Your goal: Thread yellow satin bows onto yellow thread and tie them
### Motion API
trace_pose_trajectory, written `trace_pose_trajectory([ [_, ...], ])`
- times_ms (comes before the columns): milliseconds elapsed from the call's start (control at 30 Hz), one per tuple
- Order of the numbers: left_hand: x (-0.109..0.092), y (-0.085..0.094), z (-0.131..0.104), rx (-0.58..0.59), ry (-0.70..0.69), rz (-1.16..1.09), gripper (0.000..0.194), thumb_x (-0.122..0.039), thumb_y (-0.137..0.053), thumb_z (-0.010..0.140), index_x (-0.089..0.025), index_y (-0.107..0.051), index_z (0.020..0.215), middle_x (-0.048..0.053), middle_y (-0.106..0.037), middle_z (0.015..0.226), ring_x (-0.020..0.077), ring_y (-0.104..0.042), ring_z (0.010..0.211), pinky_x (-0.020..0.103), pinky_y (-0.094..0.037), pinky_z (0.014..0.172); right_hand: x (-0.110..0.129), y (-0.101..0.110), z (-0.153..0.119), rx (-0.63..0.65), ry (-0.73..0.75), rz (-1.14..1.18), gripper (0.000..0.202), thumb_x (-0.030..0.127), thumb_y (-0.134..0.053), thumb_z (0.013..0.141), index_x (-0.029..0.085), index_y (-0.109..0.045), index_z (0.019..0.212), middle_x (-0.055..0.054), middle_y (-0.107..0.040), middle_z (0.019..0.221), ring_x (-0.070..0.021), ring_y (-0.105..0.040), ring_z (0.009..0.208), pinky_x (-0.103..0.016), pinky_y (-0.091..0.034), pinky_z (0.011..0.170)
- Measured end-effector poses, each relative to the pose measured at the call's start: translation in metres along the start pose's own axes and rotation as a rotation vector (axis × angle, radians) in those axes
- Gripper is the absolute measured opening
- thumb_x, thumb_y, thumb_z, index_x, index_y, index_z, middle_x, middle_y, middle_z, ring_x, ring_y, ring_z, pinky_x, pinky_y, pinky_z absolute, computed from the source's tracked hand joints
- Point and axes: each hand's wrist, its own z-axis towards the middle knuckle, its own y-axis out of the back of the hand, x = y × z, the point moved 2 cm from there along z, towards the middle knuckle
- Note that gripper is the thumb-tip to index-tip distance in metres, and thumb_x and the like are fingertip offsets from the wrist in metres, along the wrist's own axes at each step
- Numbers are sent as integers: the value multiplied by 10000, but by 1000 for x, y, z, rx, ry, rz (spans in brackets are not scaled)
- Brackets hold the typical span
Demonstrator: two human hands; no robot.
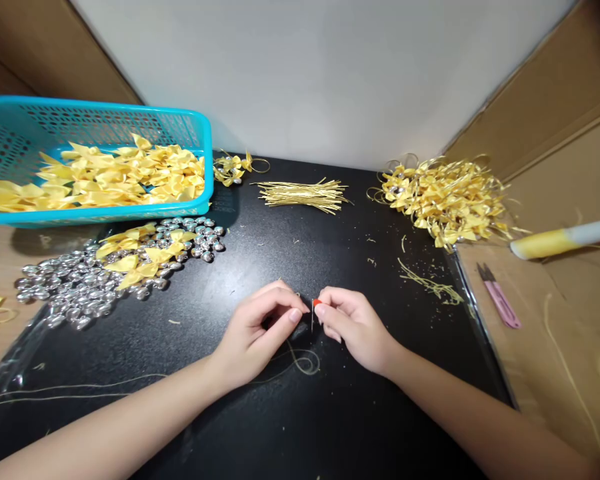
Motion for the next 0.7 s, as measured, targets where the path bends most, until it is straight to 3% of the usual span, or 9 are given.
trace_pose_trajectory([
  [233, 0, 0, 0, 56, 31, -21, 122, -155, -540, 927, -179, -635, 855, 28, -609, 834, 136, -578, 789, 253, -454, 731, -2, 1, 2, -36, 6, 82, 441, 538, -595, 832, 191, -402, 641, 80, -317, 525, -56, -292, 471, -226, -234, 473],
  [433, -1, 0, -1, 78, 40, -99, 136, -220, -528, 946, -173, -617, 854, 42, -618, 858, 150, -592, 829, 269, -471, 766, -1, 2, 1, -12, 40, 84, 408, 490, -597, 853, 184, -416, 652, 72, -357, 540, -57, -308, 484, -228, -249, 489],
  [567, 4, -3, -5, 13, 103, -318, 68, -266, -552, 945, -214, -515, 967, 49, -643, 1004, 160, -623, 905, 291, -504, 820, -1, 2, 1, 3, 75, 64, 403, 496, -588, 858, 182, -431, 660, 64, -382, 549, -63, -317, 495, -233, -262, 500],
  [700, 9, -5, -5, -79, 157, -375, 176, -255, -574, 936, -253, -449, 1059, 42, -639, 1069, 152, -633, 914, 301, -504, 842, -2, 2, 1, 12, 104, 26, 384, 462, -578, 872, 184, -425, 657, 59, -377, 570, -68, -322, 509, -238, -266, 511],
])
